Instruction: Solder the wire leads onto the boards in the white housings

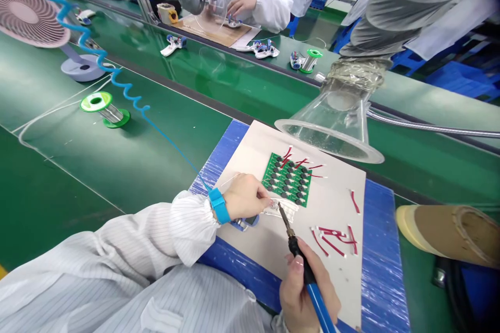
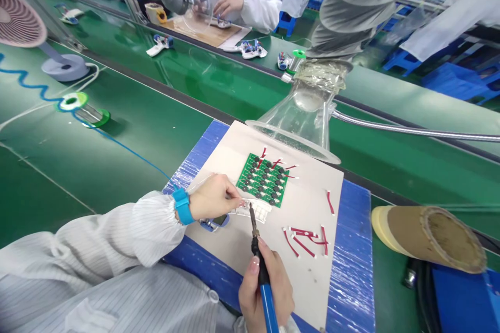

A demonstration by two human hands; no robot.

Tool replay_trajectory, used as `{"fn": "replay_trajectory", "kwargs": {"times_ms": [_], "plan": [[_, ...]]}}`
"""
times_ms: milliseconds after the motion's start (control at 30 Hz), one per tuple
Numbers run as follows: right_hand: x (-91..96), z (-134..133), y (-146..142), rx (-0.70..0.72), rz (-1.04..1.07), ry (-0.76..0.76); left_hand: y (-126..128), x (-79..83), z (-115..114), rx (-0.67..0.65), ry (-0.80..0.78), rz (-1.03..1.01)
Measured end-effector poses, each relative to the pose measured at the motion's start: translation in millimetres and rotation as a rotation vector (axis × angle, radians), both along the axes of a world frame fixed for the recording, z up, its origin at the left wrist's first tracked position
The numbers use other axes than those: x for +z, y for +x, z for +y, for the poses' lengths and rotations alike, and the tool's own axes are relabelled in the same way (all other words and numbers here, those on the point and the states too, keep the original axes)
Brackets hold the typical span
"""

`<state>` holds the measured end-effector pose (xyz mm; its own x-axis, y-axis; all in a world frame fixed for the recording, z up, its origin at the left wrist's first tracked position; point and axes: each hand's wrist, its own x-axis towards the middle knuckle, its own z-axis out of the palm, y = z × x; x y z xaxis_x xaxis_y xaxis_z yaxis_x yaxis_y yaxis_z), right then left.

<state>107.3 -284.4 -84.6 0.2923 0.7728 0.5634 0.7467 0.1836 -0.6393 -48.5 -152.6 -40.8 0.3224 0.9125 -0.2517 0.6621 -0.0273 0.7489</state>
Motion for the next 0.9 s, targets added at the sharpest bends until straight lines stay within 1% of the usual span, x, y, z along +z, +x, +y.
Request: {"fn": "replay_trajectory", "kwargs": {"times_ms": [133,200,333,467,633,800,900], "plan": [[2.1,1.6,1.7,0.030,-0.090,-0.030,1.9,-2.3,-2.9,0.007,0.064,0.012],[3.3,2.3,1.9,0.033,-0.109,-0.054,2.5,-2.8,-3.6,0.010,0.071,0.009],[4.6,2.6,1.9,0.048,-0.115,-0.075,3.4,-0.3,-3.1,0.021,0.049,0.023],[3.9,1.6,2.5,0.025,-0.125,-0.095,4.1,3.5,-1.4,0.018,0.026,0.040],[2.1,0.6,3.9,0.047,-0.114,-0.078,4.4,4.2,0.3,0.015,-0.015,0.052],[3.9,2.1,3.5,0.073,-0.104,-0.091,4.7,4.6,0.1,0.014,0.002,0.054],[6.2,3.6,2.4,0.073,-0.118,-0.071,5.4,5.5,0.0,0.019,-0.006,0.056]]}}
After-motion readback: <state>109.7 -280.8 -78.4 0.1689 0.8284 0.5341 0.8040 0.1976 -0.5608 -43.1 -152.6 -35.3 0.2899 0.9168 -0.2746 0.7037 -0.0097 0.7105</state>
